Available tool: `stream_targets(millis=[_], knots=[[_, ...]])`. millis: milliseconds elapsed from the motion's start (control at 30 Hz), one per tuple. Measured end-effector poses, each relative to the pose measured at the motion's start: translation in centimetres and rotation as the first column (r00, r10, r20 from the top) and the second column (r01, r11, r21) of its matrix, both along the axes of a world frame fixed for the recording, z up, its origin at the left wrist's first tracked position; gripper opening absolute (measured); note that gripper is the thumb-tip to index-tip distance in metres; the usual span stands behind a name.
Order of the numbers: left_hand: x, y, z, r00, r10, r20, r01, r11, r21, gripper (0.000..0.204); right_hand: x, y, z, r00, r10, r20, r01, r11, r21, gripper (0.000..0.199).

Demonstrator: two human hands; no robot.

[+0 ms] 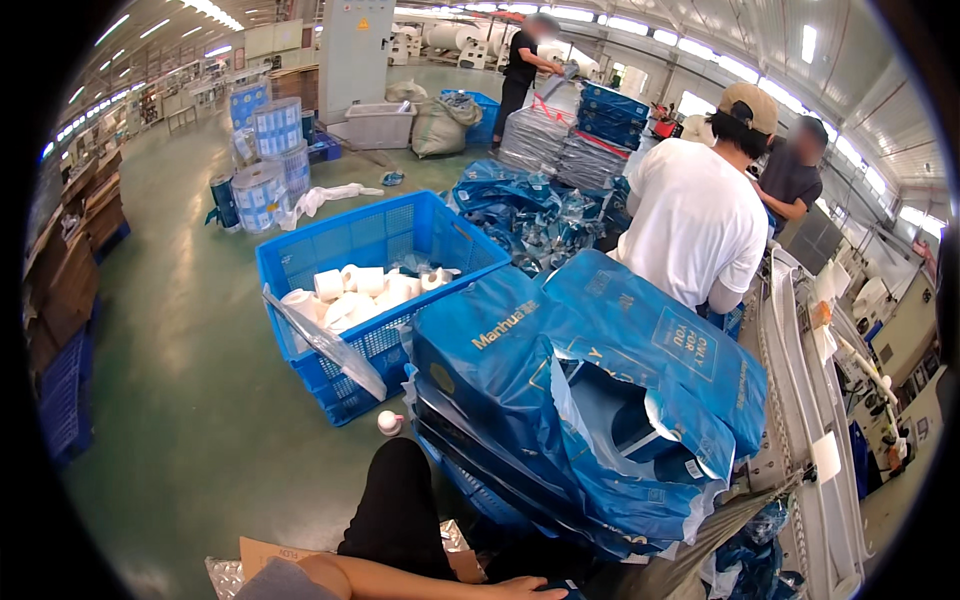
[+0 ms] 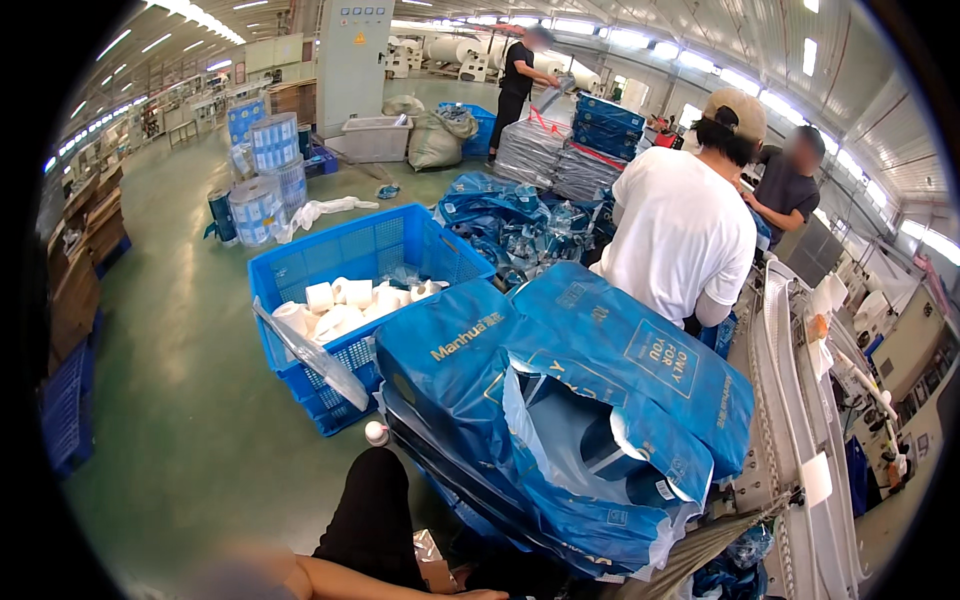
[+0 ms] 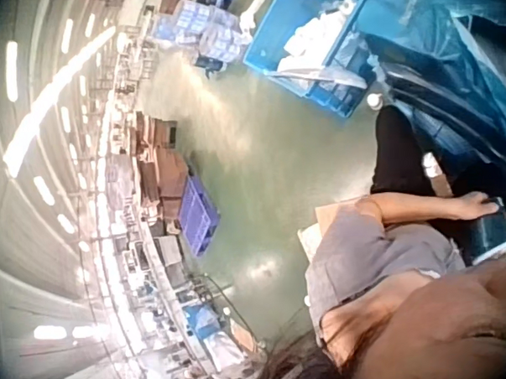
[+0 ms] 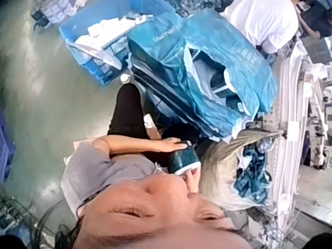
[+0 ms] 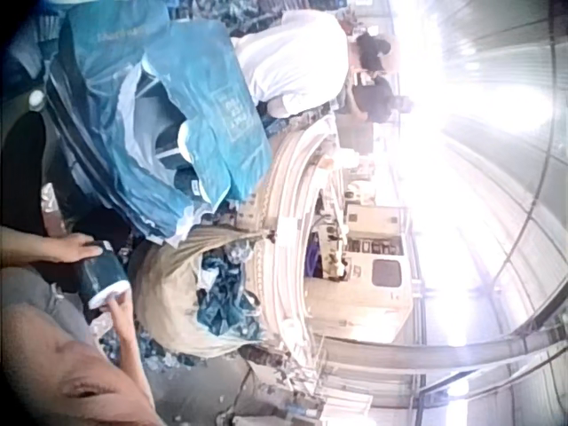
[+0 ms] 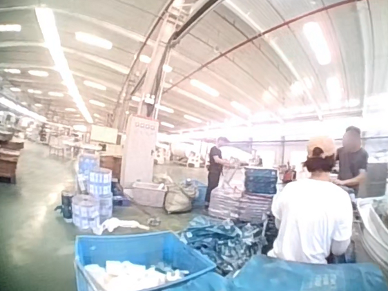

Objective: The person takes individual white paper rolls, places them into a blue plastic bag, and arranges the bag on their lap before continuing.

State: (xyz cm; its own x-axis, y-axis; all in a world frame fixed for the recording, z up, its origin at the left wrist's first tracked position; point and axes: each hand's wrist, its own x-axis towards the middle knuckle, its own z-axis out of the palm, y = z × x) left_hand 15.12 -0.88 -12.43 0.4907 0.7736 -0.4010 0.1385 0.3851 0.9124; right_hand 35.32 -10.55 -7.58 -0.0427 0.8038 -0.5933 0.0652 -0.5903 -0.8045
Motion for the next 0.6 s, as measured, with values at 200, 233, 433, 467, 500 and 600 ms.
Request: stream_targets(millis=[200,233,433,467,500,600], knots=[[-1.2,1.8,0.2,0.933,-0.255,-0.253,0.272,0.962,0.036,0.074,-1.4,0.2,-1.3,0.976,0.062,0.211,-0.068,0.997,0.021,0.032],[-0.6,2.6,-3.6,0.934,-0.308,-0.181,0.289,0.949,-0.124,0.079,-1.2,0.0,-2.3,0.97,0.092,0.224,-0.103,0.994,0.035,0.033],[1.8,2.6,-9.1,0.931,-0.349,-0.109,0.313,0.914,-0.257,0.104,0.0,0.4,-1.8,1.0,-0.002,0.028,0.0,0.997,0.073,0.044],[1.9,2.6,-9.5,0.924,-0.356,-0.139,0.314,0.915,-0.254,0.104,-0.1,0.6,-1.6,0.993,0.031,0.111,-0.034,0.999,0.022,0.044],[1.9,2.8,-9.7,0.917,-0.36,-0.173,0.313,0.916,-0.25,0.104,-0.5,1.1,-1.1,0.979,0.07,0.189,-0.066,0.997,-0.03,0.044],[1.4,3.3,-9.5,0.898,-0.393,-0.2,0.345,0.908,-0.236,0.106,-0.3,0.9,-3.2,0.882,0.148,0.448,-0.182,0.983,0.032,0.041]])
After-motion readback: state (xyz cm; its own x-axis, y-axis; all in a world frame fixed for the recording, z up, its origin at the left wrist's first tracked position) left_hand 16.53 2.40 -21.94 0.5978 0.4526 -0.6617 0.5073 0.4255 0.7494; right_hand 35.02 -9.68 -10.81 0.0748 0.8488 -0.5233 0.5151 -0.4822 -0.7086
